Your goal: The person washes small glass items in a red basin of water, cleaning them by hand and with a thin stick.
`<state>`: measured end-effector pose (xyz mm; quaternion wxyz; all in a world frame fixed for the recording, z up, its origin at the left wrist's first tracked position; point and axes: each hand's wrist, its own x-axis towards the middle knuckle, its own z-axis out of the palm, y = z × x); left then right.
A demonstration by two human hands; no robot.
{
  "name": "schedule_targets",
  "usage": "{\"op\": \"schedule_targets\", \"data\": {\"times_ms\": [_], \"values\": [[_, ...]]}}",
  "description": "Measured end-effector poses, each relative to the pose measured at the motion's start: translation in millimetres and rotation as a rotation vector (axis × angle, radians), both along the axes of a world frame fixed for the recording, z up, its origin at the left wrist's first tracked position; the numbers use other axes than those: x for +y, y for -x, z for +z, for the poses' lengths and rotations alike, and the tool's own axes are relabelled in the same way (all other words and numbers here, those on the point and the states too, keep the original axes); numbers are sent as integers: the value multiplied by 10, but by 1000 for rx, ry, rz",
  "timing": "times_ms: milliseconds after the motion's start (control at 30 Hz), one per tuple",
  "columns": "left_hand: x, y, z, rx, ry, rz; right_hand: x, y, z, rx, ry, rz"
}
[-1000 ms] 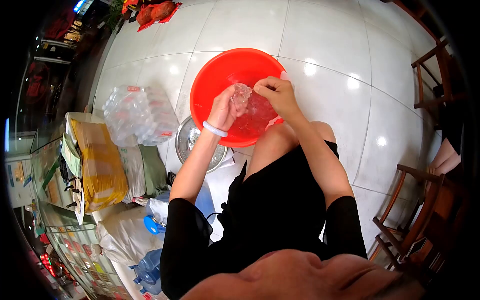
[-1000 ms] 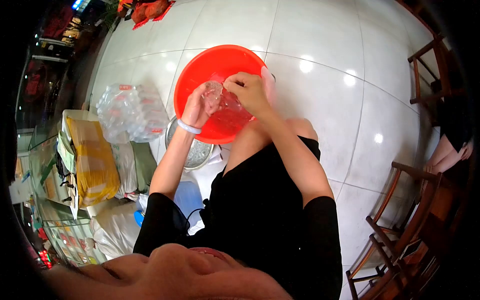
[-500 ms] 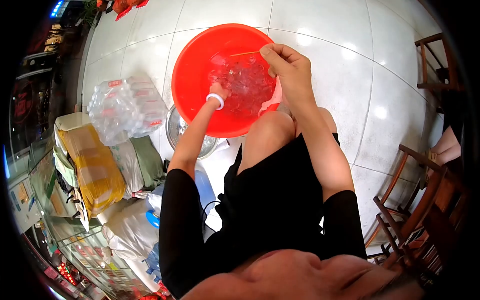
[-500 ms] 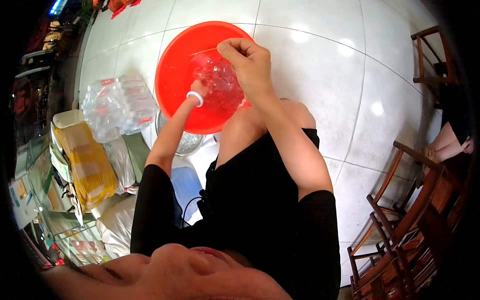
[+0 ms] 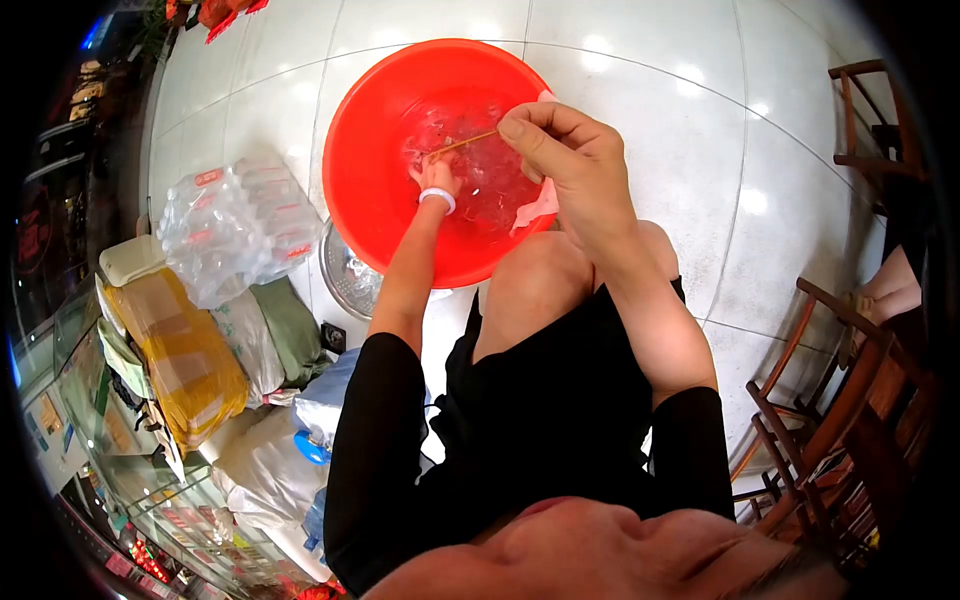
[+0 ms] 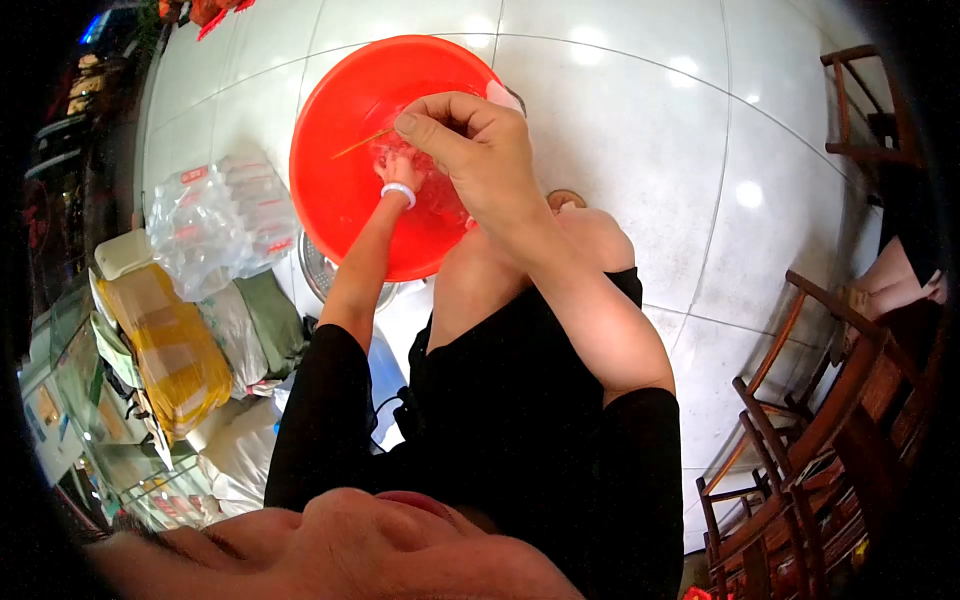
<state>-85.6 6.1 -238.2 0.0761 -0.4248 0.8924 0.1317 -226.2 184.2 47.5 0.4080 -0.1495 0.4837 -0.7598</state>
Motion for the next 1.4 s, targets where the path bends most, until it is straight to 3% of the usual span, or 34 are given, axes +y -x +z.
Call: {"op": "schedule_targets", "data": {"times_ms": [1400], "values": [[-26,54,-64,0,-9,14,46,31,-33,67,-24,6]]}}
